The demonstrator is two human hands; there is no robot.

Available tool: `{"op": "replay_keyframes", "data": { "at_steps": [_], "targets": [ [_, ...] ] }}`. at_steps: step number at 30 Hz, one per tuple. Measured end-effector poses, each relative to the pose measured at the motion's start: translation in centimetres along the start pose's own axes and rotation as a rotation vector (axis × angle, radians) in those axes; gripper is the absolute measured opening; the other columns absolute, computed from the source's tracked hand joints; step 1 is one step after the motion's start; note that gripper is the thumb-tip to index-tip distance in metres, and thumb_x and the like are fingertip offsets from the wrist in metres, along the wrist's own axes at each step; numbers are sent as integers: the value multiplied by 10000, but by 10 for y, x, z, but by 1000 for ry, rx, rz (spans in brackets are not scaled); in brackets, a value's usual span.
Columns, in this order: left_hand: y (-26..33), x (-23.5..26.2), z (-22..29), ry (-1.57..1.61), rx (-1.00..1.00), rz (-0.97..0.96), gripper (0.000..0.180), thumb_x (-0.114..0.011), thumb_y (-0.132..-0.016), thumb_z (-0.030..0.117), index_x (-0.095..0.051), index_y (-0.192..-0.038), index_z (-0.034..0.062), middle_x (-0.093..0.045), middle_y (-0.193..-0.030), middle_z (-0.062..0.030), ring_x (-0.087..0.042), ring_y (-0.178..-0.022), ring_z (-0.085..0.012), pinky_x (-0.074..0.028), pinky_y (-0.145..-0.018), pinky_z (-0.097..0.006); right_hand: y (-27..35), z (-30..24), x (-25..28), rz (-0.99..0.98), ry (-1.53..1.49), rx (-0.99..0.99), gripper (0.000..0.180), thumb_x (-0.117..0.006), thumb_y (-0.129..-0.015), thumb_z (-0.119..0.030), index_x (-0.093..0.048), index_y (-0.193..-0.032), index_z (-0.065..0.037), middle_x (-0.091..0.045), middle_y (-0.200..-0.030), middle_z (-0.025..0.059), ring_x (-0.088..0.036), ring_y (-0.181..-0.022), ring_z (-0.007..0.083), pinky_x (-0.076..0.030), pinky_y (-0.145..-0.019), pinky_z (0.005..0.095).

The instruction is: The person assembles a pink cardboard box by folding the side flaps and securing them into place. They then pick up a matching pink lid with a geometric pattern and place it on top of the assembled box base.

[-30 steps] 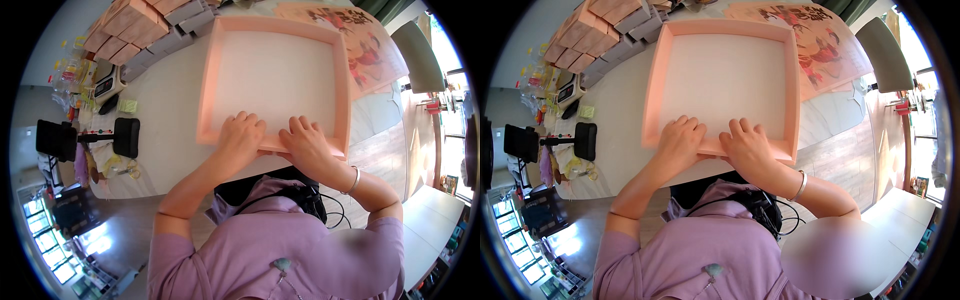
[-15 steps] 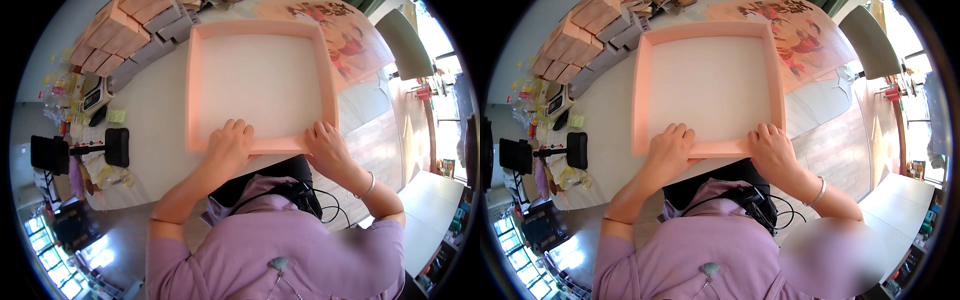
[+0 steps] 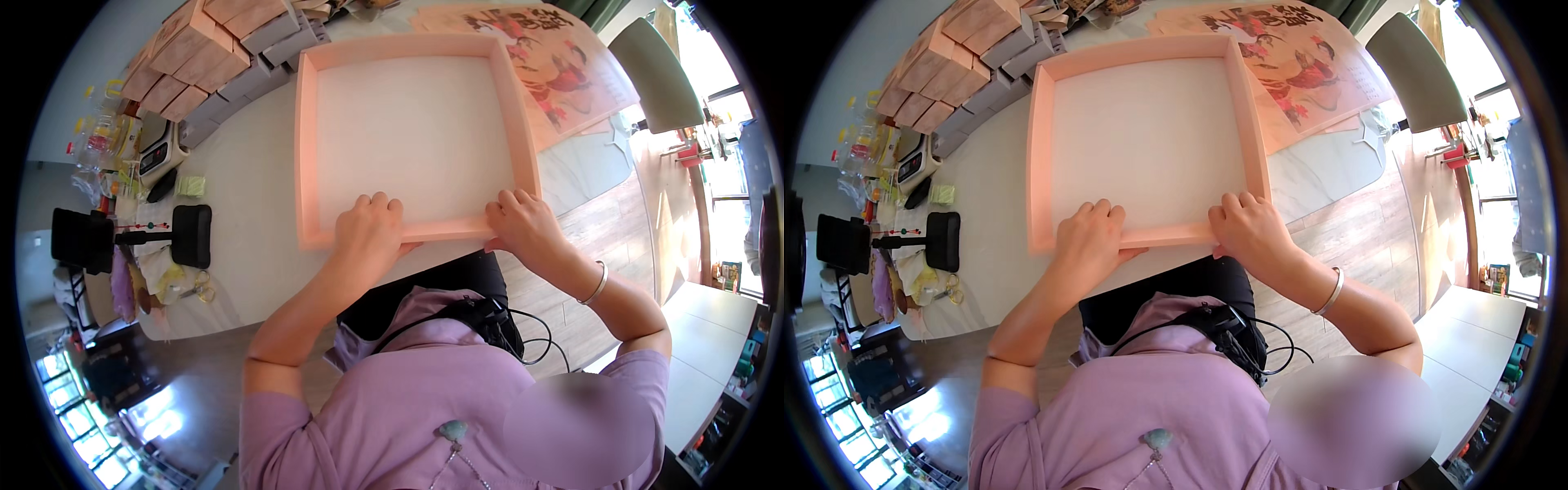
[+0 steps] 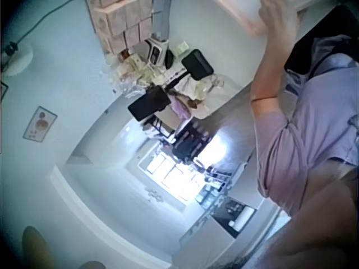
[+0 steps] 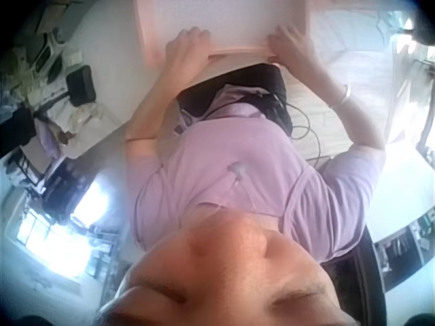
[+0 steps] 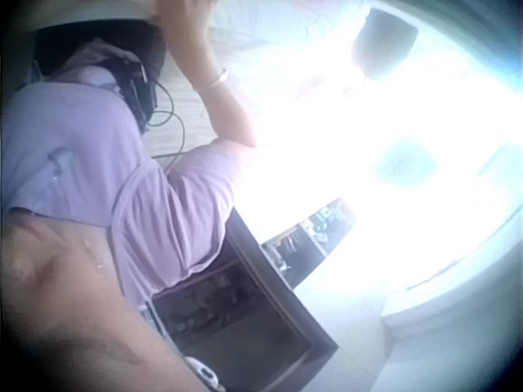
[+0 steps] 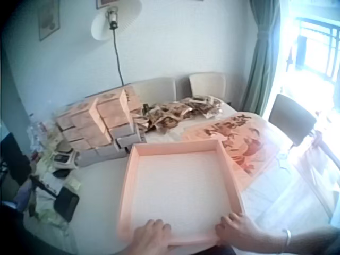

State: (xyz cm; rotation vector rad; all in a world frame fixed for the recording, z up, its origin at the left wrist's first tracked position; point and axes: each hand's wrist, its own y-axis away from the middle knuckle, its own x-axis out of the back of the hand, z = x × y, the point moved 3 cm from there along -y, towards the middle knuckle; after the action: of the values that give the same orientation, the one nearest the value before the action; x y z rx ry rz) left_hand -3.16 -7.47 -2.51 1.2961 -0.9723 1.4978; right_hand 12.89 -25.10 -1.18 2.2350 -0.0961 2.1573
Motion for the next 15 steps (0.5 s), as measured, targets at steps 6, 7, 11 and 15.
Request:
{"op": "replay_keyframes", "data": {
  "at_steps": [6,7,11,15],
  "targets": [
    [1,-4,1,31,-104,18,456,-854,-698,452,-619,-756,65,-584,-731,-47,-620,-720,-231,-523,-592,-355,0,15,-9,-152,-137,20,408,-808,-750,-383,-614,-870,-45,-616,-883,85,-656,-829,281,-535,-726,398],
    [1,-5,-1,47,-130,4,447,-850,-702,444,-617,-746,66,-587,-731,-52,-620,-721,-235,-522,-602,-355,-1,18,-9,-202,-157,29,400,-799,-767,-385,-617,-876,-45,-627,-891,85,-662,-844,283,-536,-724,399],
    [-3,-3,0,94,-194,-14,398,-830,-735,398,-614,-745,64,-601,-747,-66,-617,-716,-248,-521,-625,-371,-8,17,0,-287,-195,23,310,-769,-812,-317,-630,-896,-53,-645,-924,98,-671,-871,290,-542,-724,409],
    [-1,-5,15,176,-294,104,349,-810,-762,360,-616,-753,70,-607,-756,-55,-621,-714,-242,-523,-615,-376,-24,-23,-8,-102,-241,72,200,-735,-834,-228,-640,-862,-54,-640,-904,105,-669,-859,285,-547,-717,405]
  ]
}}
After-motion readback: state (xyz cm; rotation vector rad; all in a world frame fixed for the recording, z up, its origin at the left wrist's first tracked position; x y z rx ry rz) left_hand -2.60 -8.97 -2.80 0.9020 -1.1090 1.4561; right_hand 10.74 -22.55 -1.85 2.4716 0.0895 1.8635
